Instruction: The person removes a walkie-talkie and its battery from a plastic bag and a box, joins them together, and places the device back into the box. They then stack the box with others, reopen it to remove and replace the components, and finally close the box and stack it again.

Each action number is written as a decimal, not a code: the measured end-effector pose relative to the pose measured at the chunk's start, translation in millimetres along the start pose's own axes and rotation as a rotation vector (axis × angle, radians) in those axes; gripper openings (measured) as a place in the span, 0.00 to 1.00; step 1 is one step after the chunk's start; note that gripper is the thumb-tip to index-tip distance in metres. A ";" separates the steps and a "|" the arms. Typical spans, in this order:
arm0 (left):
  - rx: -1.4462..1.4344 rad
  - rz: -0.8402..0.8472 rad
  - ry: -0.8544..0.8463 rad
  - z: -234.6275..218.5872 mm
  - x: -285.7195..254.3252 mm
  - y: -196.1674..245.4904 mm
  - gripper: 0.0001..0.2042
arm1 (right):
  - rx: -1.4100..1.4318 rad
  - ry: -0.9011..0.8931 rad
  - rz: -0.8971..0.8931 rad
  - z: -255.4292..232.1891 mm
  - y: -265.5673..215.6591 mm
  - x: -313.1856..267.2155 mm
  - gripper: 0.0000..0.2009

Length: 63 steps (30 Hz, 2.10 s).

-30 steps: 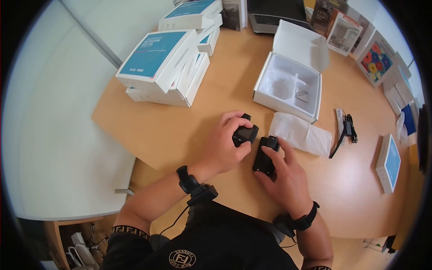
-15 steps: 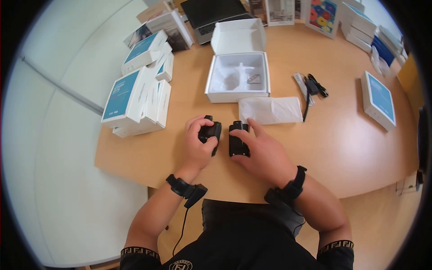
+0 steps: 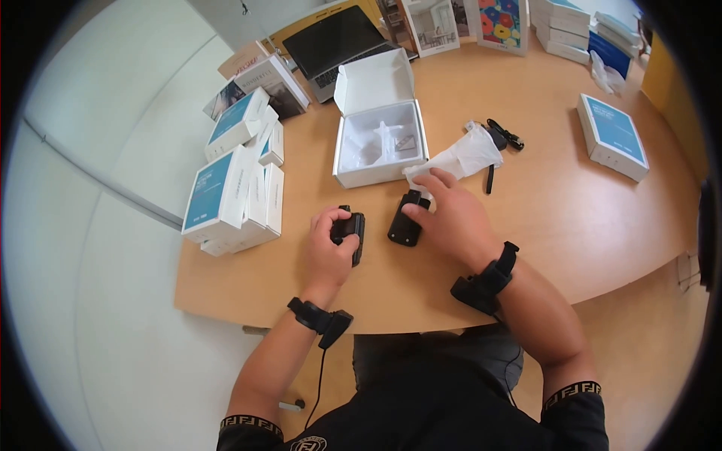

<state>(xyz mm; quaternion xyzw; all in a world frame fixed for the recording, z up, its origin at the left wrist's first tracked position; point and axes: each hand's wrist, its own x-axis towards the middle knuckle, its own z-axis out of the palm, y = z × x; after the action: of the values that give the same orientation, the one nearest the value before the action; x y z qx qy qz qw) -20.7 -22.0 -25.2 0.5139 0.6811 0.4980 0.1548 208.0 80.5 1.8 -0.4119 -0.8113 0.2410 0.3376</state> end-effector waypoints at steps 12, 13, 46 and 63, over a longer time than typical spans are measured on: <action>-0.213 -0.085 -0.041 -2.0 -2.7 -3.1 0.18 | 0.083 0.017 0.110 6.6 9.0 7.5 0.14; -0.232 -0.106 -0.043 -2.4 -1.9 -3.1 0.18 | 0.085 0.010 0.104 8.8 9.2 7.1 0.14; -0.186 -0.259 -0.148 4.0 6.9 32.6 0.28 | 0.160 -0.100 -0.187 30.6 -9.1 -7.1 0.35; -1.237 -0.499 -0.109 36.7 15.6 55.1 0.27 | 1.151 -0.042 0.132 40.2 -12.8 -13.1 0.30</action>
<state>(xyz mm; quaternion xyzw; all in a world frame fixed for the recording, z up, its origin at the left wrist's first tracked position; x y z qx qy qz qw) 29.3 9.0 8.9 0.1818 0.3598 0.7193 0.5658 177.1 58.0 -20.6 -0.2069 -0.5286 0.6724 0.4751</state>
